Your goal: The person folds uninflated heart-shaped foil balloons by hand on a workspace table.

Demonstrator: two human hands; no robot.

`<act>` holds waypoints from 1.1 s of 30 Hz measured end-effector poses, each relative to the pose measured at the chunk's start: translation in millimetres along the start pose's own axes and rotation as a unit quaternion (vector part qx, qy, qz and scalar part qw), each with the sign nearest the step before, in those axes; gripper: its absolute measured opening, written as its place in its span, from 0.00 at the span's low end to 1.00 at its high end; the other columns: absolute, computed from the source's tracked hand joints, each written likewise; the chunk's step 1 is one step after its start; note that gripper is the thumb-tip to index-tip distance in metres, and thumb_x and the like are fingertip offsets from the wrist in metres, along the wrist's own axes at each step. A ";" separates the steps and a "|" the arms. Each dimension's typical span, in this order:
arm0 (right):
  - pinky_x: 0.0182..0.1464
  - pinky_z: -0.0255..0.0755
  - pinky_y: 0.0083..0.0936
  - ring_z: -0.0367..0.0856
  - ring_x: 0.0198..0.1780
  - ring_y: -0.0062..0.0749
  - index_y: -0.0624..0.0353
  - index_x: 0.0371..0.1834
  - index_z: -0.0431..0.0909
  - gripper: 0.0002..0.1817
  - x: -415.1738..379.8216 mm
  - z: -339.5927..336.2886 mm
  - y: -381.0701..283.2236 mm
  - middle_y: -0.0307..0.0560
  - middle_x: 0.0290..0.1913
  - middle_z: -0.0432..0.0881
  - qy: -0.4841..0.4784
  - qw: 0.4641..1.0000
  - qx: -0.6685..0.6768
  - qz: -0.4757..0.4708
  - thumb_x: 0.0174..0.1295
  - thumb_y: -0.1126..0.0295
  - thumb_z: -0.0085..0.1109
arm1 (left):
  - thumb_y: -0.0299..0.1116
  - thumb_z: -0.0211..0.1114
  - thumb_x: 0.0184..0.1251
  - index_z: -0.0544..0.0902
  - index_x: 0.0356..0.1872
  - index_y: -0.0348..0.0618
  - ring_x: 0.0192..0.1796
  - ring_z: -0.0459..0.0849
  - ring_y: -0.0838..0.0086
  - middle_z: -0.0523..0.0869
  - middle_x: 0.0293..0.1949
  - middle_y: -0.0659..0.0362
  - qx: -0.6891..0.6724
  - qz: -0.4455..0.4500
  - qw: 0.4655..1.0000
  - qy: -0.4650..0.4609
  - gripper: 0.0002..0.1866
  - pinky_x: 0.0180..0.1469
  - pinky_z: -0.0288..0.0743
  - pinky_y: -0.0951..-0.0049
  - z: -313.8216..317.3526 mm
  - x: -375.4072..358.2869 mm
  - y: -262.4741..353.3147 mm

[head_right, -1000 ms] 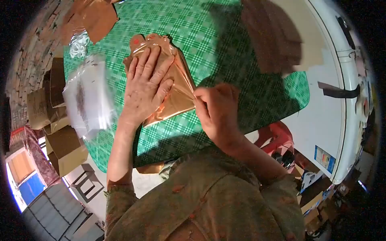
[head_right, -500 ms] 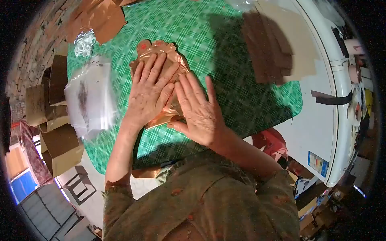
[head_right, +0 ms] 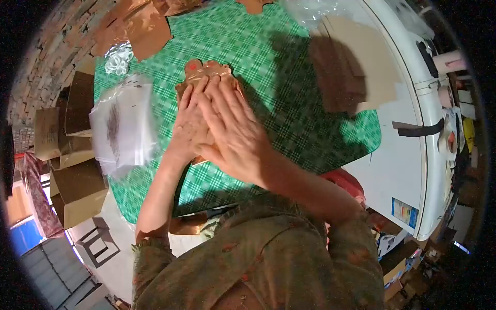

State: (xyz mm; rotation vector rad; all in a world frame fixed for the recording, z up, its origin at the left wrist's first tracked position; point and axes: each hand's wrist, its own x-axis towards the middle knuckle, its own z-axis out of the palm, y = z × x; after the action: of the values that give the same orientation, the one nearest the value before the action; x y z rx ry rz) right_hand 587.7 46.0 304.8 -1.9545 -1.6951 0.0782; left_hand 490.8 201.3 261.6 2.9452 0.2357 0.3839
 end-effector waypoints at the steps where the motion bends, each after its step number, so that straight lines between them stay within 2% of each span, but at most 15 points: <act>1: 0.87 0.42 0.56 0.48 0.89 0.62 0.74 0.84 0.55 0.53 9.9 11.8 1.5 0.71 0.85 0.56 0.013 1.000 0.022 -0.006 0.68 0.48 0.67 | 0.48 0.59 0.78 0.71 0.82 0.51 0.87 0.57 0.53 0.65 0.85 0.53 0.000 0.002 1.000 0.004 0.34 0.88 0.44 0.45 1.5 0.3 0.5; 2: 0.88 0.40 0.55 0.47 0.89 0.61 0.71 0.87 0.50 0.49 17.7 26.6 7.9 0.70 0.86 0.54 0.030 0.998 0.058 -0.006 0.74 0.50 0.60 | 0.50 0.61 0.75 0.69 0.83 0.49 0.86 0.58 0.54 0.65 0.84 0.55 -0.010 0.013 1.000 -0.004 0.38 0.88 0.44 0.45 0.4 -1.7 -1.7; 6: 0.89 0.36 0.54 0.45 0.89 0.62 0.72 0.87 0.50 0.45 23.5 55.4 33.7 0.69 0.86 0.55 0.036 0.999 0.001 0.003 0.80 0.48 0.51 | 0.49 0.60 0.77 0.69 0.83 0.49 0.87 0.59 0.58 0.67 0.84 0.55 -0.035 -0.002 0.999 0.021 0.36 0.89 0.45 0.48 -0.5 -1.7 -0.6; 9: 0.89 0.35 0.54 0.44 0.90 0.63 0.72 0.87 0.49 0.45 23.7 55.8 33.9 0.70 0.86 0.54 0.057 0.998 0.007 0.020 0.80 0.49 0.52 | 0.56 0.64 0.70 0.69 0.83 0.47 0.86 0.59 0.54 0.67 0.83 0.54 -0.060 0.004 0.998 0.028 0.43 0.87 0.46 0.46 1.7 -1.2 -3.1; 13: 0.89 0.33 0.53 0.40 0.90 0.64 0.73 0.88 0.46 0.46 25.6 58.1 33.6 0.73 0.88 0.49 0.037 0.997 0.034 0.066 0.83 0.45 0.42 | 0.56 0.63 0.70 0.68 0.83 0.44 0.87 0.57 0.53 0.67 0.83 0.51 -0.057 -0.005 0.998 0.022 0.44 0.87 0.47 0.47 -1.2 -1.2 -1.2; 14: 0.89 0.32 0.53 0.37 0.91 0.64 0.72 0.88 0.45 0.46 27.0 58.4 33.7 0.73 0.88 0.47 0.033 0.996 0.042 0.074 0.84 0.42 0.37 | 0.54 0.62 0.71 0.68 0.83 0.42 0.87 0.57 0.52 0.67 0.83 0.49 -0.068 -0.007 0.997 0.030 0.43 0.87 0.47 0.46 -0.1 -0.7 -2.3; 17: 0.89 0.32 0.54 0.37 0.91 0.64 0.70 0.89 0.45 0.46 26.2 61.0 35.3 0.73 0.88 0.48 0.039 0.997 0.037 0.063 0.84 0.41 0.37 | 0.52 0.59 0.74 0.68 0.82 0.40 0.87 0.58 0.52 0.68 0.82 0.47 -0.053 0.004 0.997 0.050 0.41 0.87 0.47 0.46 6.5 -2.7 -6.3; 18: 0.89 0.31 0.55 0.37 0.91 0.63 0.67 0.89 0.46 0.45 26.9 63.1 34.1 0.72 0.88 0.48 0.043 0.996 0.026 0.070 0.84 0.40 0.35 | 0.46 0.59 0.75 0.71 0.80 0.39 0.87 0.58 0.52 0.68 0.82 0.47 -0.028 0.009 0.998 0.064 0.36 0.87 0.48 0.46 3.3 -3.7 -7.6; 21: 0.89 0.31 0.55 0.38 0.90 0.64 0.65 0.90 0.47 0.45 26.4 63.8 35.1 0.70 0.88 0.49 0.025 0.997 0.000 0.070 0.84 0.40 0.35 | 0.39 0.61 0.77 0.72 0.80 0.42 0.87 0.58 0.54 0.66 0.84 0.50 -0.012 -0.040 0.994 0.101 0.32 0.88 0.48 0.48 -12.1 -13.2 -18.9; 22: 0.88 0.31 0.56 0.38 0.90 0.65 0.63 0.89 0.50 0.44 27.6 67.1 35.5 0.68 0.89 0.49 0.031 0.997 -0.005 0.075 0.84 0.39 0.34 | 0.35 0.65 0.75 0.77 0.75 0.41 0.84 0.65 0.51 0.72 0.80 0.49 -0.020 -0.046 0.989 0.142 0.29 0.86 0.55 0.47 -18.7 -19.9 -23.6; 25: 0.88 0.29 0.57 0.37 0.90 0.65 0.61 0.89 0.54 0.43 27.4 69.2 35.0 0.66 0.89 0.49 0.000 0.995 -0.072 0.072 0.83 0.39 0.36 | 0.31 0.68 0.72 0.82 0.69 0.42 0.80 0.70 0.49 0.80 0.74 0.49 -0.036 -0.095 0.983 0.153 0.24 0.83 0.61 0.47 -49.6 -52.3 -37.2; 26: 0.88 0.28 0.58 0.36 0.90 0.65 0.58 0.88 0.58 0.41 27.7 71.7 34.6 0.65 0.89 0.50 -0.004 0.993 -0.099 0.071 0.83 0.40 0.38 | 0.29 0.71 0.69 0.86 0.63 0.44 0.71 0.79 0.52 0.87 0.64 0.51 -0.007 -0.098 0.980 0.173 0.21 0.74 0.70 0.50 -51.6 -66.0 -40.3; 29: 0.87 0.28 0.59 0.36 0.90 0.66 0.56 0.88 0.59 0.41 28.3 71.2 33.1 0.64 0.90 0.50 -0.013 0.991 -0.116 0.069 0.82 0.40 0.39 | 0.28 0.72 0.68 0.88 0.60 0.46 0.61 0.83 0.55 0.88 0.54 0.55 0.015 -0.135 0.985 0.105 0.19 0.63 0.74 0.55 -59.3 -100.1 -26.8; 30: 0.87 0.28 0.59 0.36 0.90 0.67 0.54 0.88 0.60 0.40 28.3 71.9 32.6 0.64 0.89 0.50 -0.006 0.991 -0.117 0.068 0.82 0.40 0.39 | 0.31 0.74 0.68 0.89 0.55 0.45 0.53 0.82 0.58 0.88 0.49 0.57 0.027 -0.101 0.984 0.145 0.16 0.55 0.73 0.57 -56.0 -103.0 -20.7; 33: 0.87 0.28 0.59 0.36 0.90 0.68 0.53 0.88 0.60 0.40 28.4 71.0 33.8 0.64 0.89 0.51 -0.014 0.989 -0.136 0.059 0.82 0.39 0.39 | 0.34 0.74 0.68 0.90 0.53 0.43 0.54 0.82 0.58 0.88 0.49 0.57 -0.003 -0.136 0.978 0.159 0.14 0.56 0.73 0.57 -48.7 -104.6 4.5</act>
State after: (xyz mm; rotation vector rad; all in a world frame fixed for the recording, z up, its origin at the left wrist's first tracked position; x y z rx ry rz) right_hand 596.4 96.0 238.4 -2.2632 -1.6780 -0.0879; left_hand 378.6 185.3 283.8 2.7760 0.6672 0.8098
